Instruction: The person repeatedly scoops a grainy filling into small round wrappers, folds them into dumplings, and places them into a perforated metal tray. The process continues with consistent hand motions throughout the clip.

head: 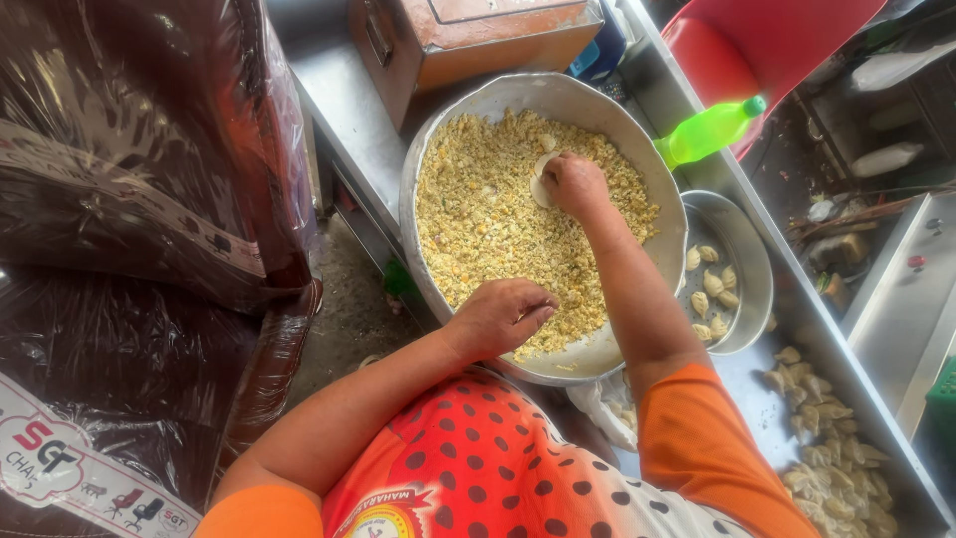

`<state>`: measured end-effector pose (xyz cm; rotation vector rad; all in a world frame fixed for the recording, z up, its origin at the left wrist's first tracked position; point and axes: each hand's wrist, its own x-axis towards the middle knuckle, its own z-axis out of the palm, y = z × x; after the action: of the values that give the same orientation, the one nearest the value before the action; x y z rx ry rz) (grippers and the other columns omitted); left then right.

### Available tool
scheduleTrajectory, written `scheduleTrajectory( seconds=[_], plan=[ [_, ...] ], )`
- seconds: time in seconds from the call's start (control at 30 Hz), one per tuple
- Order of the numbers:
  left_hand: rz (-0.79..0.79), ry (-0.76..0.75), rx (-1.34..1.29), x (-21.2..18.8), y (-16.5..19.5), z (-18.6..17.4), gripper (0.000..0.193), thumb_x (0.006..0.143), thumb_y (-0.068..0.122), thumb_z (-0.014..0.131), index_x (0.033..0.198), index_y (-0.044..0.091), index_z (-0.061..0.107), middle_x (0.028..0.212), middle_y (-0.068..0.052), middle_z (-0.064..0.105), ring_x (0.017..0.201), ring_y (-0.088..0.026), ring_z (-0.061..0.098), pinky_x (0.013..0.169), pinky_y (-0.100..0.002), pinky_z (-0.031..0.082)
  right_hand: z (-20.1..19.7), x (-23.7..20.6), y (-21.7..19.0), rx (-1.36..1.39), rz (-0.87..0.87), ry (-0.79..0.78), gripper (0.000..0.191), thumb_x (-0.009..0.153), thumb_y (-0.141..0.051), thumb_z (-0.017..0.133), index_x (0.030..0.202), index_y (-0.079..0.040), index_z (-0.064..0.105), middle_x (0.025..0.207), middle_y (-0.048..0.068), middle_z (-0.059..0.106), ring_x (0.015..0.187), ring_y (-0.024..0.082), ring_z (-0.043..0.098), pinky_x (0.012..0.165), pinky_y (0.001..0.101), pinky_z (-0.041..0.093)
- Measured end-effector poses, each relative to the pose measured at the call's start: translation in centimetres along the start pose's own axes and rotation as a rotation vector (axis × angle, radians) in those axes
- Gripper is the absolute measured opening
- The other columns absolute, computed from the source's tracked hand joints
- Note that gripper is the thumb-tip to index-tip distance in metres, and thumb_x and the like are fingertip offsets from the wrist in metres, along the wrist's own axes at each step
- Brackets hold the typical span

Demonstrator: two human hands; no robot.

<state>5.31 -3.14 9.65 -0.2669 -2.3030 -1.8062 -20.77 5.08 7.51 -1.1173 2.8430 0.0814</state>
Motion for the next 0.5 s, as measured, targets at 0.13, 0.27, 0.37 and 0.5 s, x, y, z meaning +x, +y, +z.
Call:
scheduleTrajectory(
  seconds=[0.13, 0.27, 0.37, 0.5],
  plan=[
    [0.006, -0.002, -0.002, 0.1, 0.0, -0.1, 0.017, 0.095, 0.020, 0.067, 0.100, 0.006, 0.075, 0.088, -0.011, 0.073, 0.076, -0.027, 0.071, 0.071, -0.040, 0.057, 0.0, -0.1, 0.3, -0.023, -0.032, -0.037, 0.020, 0.097, -0.030, 0.068, 0.106, -0.016, 0.079, 0.106, 0.007, 0.072, 0.096, 0.026, 0.070, 0.089, 0.0431, 0.057],
    [-0.010, -0.011, 0.002, 0.2, 0.2, -0.2, 0.018, 0.095, 0.021, 0.066, 0.101, 0.006, 0.075, 0.088, -0.011, 0.073, 0.075, -0.027, 0.071, 0.071, -0.040, 0.057, -0.1, 0.0, 0.6, 0.068, -0.004, 0.022, 0.018, 0.099, -0.024, 0.064, 0.108, -0.013, 0.077, 0.111, 0.008, 0.073, 0.099, 0.028, 0.069, 0.091, 0.0454, 0.056],
    [-0.018, -0.013, 0.013, 0.3, 0.2, -0.3, 0.019, 0.096, 0.022, 0.066, 0.102, 0.007, 0.076, 0.089, -0.011, 0.073, 0.075, -0.027, 0.071, 0.072, -0.040, 0.057, -0.4, 0.3, 1.3, 0.356, 0.232, 0.018, 0.019, 0.104, -0.024, 0.062, 0.112, -0.011, 0.072, 0.111, 0.010, 0.072, 0.099, 0.026, 0.069, 0.094, 0.0436, 0.054],
    [-0.057, -0.024, 0.007, 0.3, 0.1, 0.0, 0.019, 0.095, 0.022, 0.066, 0.103, 0.007, 0.076, 0.092, -0.011, 0.075, 0.075, -0.026, 0.072, 0.073, -0.039, 0.058, -1.0, 0.3, 2.5, 0.701, 0.428, -0.006, 0.020, 0.104, -0.021, 0.061, 0.117, -0.007, 0.066, 0.109, 0.014, 0.072, 0.094, 0.028, 0.071, 0.087, 0.0422, 0.060]
  ],
)
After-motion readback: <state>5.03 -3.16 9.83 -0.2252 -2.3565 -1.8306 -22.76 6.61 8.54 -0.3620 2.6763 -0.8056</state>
